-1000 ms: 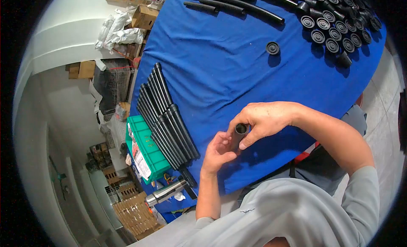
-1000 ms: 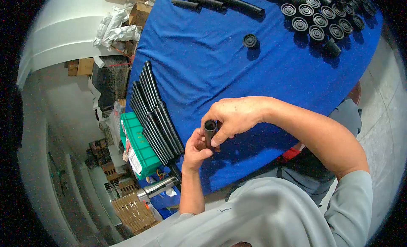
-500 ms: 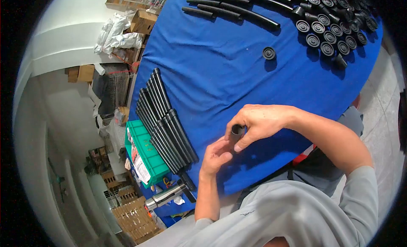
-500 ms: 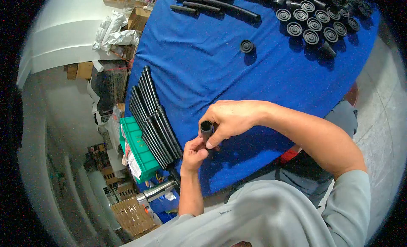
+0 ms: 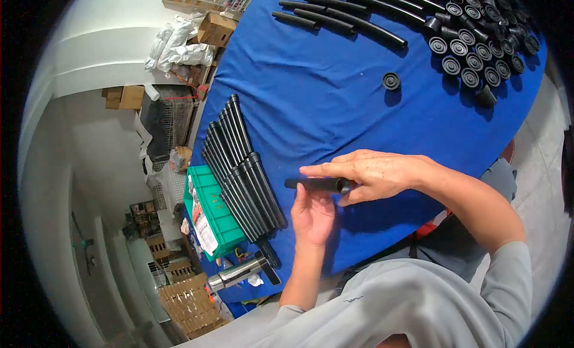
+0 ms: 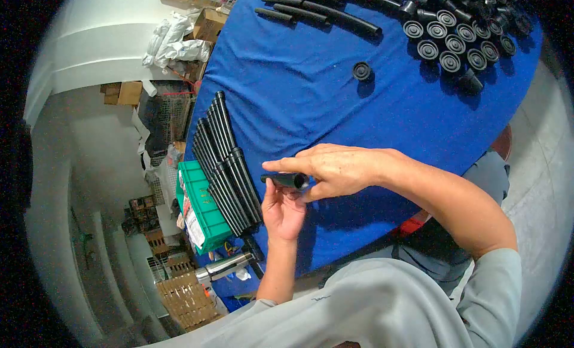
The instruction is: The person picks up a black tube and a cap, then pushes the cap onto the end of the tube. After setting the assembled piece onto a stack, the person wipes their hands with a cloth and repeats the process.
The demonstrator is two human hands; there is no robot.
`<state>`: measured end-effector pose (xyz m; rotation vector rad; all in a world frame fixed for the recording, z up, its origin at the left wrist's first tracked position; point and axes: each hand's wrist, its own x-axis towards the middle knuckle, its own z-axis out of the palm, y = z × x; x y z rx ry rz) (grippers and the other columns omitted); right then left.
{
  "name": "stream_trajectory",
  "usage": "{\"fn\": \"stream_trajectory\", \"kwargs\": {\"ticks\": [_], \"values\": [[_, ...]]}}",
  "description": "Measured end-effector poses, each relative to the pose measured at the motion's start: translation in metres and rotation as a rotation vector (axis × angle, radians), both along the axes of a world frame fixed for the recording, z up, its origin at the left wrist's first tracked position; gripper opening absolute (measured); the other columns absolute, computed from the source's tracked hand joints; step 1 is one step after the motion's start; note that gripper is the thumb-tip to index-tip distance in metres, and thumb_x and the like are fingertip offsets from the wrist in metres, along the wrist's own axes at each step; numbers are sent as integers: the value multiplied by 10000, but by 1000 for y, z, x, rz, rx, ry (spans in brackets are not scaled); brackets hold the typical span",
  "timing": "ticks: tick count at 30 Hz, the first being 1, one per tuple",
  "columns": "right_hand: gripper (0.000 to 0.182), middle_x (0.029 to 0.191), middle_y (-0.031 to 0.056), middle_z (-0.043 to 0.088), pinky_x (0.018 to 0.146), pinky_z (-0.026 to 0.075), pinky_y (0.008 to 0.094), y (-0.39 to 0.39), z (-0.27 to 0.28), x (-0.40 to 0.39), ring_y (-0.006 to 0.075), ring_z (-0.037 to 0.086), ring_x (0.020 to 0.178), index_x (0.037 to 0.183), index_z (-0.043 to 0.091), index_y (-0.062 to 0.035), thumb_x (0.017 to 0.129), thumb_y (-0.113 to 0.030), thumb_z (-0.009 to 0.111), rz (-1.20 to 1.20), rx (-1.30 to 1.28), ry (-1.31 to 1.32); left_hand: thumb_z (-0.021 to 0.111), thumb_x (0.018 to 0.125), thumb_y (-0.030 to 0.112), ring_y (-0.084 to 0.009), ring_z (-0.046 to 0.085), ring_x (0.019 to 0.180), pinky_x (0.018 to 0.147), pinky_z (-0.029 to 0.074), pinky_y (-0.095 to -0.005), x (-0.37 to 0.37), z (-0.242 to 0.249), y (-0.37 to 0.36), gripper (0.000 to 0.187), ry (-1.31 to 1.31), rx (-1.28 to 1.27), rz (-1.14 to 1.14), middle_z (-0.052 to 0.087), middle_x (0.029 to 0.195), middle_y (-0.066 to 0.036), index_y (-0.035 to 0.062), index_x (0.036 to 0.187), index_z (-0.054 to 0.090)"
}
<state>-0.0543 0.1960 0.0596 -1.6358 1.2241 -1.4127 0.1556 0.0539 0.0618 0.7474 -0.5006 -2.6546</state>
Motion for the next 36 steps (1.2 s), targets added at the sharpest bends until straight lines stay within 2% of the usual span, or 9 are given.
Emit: {"fn": "stream_trajectory", "kwargs": {"ticks": [4, 7, 11, 13, 15, 23, 27, 32, 36], "values": [[495, 1097, 179, 704, 838, 536, 411, 1, -1, -2, 326, 685, 953, 1342, 602, -59, 881, -192, 722, 48, 7, -127, 586, 1025, 394, -276, 716, 1024, 781, 629, -398, 6, -4, 29, 385, -185, 135, 156, 732, 1124, -141, 67, 1212, 666], [369, 910, 144, 715, 754, 528, 390, 5, 8, -5, 284, 685, 812, 1173, 670, -20, 867, -216, 735, 52, 77, -147, 616, 1007, 417, -244, 730, 860, 666, 609, -350, 18, 7, 45, 387, -111, 162, -124, 738, 979, -125, 47, 1110, 666], [356, 799, 118, 690, 686, 508, 376, 4, 8, -6, 257, 655, 708, 1136, 668, -10, 848, -204, 747, 36, 116, -159, 717, 970, 282, -174, 641, 655, 568, 526, -300, 25, 33, 51, 274, -476, -1047, -175, 646, 754, -71, 42, 932, 590], [361, 817, 125, 698, 689, 511, 377, 4, 8, -5, 256, 667, 726, 1148, 667, -12, 843, -186, 750, 48, 119, -167, 829, 832, 72, -181, 654, 914, 860, 536, -316, 15, 29, 35, 387, -509, -1714, 58, 665, 1025, -107, 27, 1113, 567], [366, 837, 133, 706, 697, 515, 379, 2, 8, -4, 256, 679, 745, 1156, 665, -13, 836, -166, 752, 60, 114, -178, 843, 797, 45, -189, 629, 1055, 999, 484, -329, -6, 39, 26, 461, -545, -2081, -56, 629, 1156, -107, 29, 1160, 559], [411, 1000, 153, 754, 795, 552, 371, 0, 2, -4, 267, 726, 869, 1211, 669, -7, 824, -120, 747, 183, 210, -239, 830, 809, 63, -136, 624, 1013, 942, 475, -280, 17, 24, 2, 387, -460, -1266, -445, 656, 1080, -53, 29, 1123, 607], [358, 881, 146, 744, 724, 543, 392, 2, -1, -1, 280, 714, 803, 1100, 712, -15, 779, -170, 751, 186, 102, -230, 771, 895, 87, -166, 619, 1103, 993, 467, -333, 26, 22, -1, 366, -320, -1037, -536, 670, 1177, -72, -15, 1217, 628], [427, 1019, 156, 760, 815, 555, 388, 3, 8, -8, 276, 732, 917, 1205, 686, -4, 807, -137, 767, 268, 234, -98, 702, 964, 153, -183, 600, 1149, 1020, 444, -338, 26, 23, -2, 386, -320, -1050, -611, 655, 1239, -97, -40, 1289, 621], [365, 941, 135, 751, 760, 545, 393, 4, 7, -4, 265, 713, 830, 1141, 709, -22, 806, -159, 762, 291, 226, -136, 691, 974, 308, -156, 598, 1097, 977, 446, -314, 26, 27, -2, 490, -347, -1136, -658, 663, 1195, -77, -63, 1284, 619]]}}
